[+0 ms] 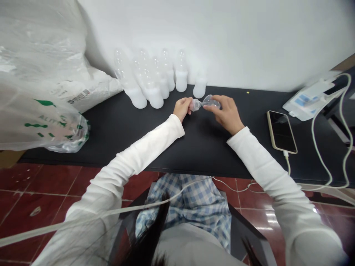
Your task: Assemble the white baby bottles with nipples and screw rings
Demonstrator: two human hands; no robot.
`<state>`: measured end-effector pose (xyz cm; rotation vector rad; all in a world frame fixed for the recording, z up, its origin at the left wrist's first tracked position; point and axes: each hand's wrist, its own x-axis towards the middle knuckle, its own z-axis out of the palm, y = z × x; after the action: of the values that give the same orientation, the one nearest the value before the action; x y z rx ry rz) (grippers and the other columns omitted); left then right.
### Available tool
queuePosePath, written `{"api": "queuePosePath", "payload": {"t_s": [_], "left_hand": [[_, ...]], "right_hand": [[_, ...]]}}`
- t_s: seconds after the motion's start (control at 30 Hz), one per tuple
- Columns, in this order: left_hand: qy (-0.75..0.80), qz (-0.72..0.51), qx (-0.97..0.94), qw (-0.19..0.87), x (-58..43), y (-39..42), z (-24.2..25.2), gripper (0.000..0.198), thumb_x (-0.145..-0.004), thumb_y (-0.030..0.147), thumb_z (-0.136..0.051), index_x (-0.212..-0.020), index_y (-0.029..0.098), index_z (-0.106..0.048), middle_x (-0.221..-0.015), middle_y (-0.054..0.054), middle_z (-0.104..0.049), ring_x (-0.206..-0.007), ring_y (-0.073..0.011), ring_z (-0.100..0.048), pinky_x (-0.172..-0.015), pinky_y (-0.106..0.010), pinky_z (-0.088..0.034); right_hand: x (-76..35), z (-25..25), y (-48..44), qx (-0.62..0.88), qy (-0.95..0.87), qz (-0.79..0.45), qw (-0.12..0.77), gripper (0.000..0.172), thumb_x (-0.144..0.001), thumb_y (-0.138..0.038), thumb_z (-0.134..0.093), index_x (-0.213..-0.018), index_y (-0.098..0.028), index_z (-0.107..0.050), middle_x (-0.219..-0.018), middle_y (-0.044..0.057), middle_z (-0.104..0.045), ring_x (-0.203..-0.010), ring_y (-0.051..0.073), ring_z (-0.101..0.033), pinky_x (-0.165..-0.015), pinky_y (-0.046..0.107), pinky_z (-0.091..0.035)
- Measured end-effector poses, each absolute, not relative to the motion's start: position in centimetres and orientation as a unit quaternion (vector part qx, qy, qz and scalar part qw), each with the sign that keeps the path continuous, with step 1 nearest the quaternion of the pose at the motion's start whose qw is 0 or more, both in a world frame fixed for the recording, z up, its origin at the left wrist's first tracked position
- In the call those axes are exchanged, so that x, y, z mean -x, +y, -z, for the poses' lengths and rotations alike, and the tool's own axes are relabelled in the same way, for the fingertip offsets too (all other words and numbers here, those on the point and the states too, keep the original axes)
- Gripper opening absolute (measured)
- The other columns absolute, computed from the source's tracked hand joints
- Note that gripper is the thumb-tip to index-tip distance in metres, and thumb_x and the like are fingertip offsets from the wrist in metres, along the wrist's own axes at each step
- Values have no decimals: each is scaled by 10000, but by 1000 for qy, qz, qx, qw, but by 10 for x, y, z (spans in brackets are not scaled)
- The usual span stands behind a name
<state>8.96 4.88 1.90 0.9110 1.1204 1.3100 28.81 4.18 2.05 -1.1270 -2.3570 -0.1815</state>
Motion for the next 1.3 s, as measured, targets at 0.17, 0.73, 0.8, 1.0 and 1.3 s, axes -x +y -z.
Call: {"api": "queuePosePath", "payload": {"t_s": [0.17,0.73,0.8,1.0,1.3], "left_hand": [[483,-548,-371,574,-88,49,-20,425,-996,114,-499,-573,156,-498,-487,57,-497,-436,-29,-454,-448,-157,-354],[482,-516,-444,551,-91,51,-10,297,-966,146,-566,-673,172,-524,-618,39,-571,-567,-61,-550,-482,-155,-422],[467,-517,-465,546,-91,49,-10,267,-964,147,-556,-699,174,-539,-658,31,-585,-623,-67,-568,-493,-150,-423],[407,-534,-549,498,-89,48,-2,172,-950,215,-598,-781,184,-587,-826,10,-608,-793,-87,-609,-663,-176,-474],[337,-520,-549,560,-92,49,5,414,-807,316,-814,-1002,233,-458,-1014,-4,-687,-816,-87,-686,-789,-257,-546]], "right_hand": [[-298,-30,48,571,-770,112,263,441,-945,-324,-537,-1375,-233,-577,-1328,151,-574,-1217,325,-550,-1022,508,-444],[-310,2,62,592,-704,143,365,432,-1001,-482,-408,-1211,-150,-588,-1309,247,-556,-1214,409,-517,-1006,677,-367],[-295,-4,54,533,-764,87,353,409,-1033,-475,-333,-1135,-193,-610,-1143,178,-633,-1092,343,-575,-992,607,-403],[-271,-2,43,431,-826,-84,354,334,-978,-532,-494,-1075,-216,-542,-893,63,-646,-821,213,-594,-825,416,-499],[-265,3,39,384,-752,-301,442,424,-903,-672,-552,-994,-281,-416,-802,-35,-562,-677,140,-551,-627,327,-480]]}}
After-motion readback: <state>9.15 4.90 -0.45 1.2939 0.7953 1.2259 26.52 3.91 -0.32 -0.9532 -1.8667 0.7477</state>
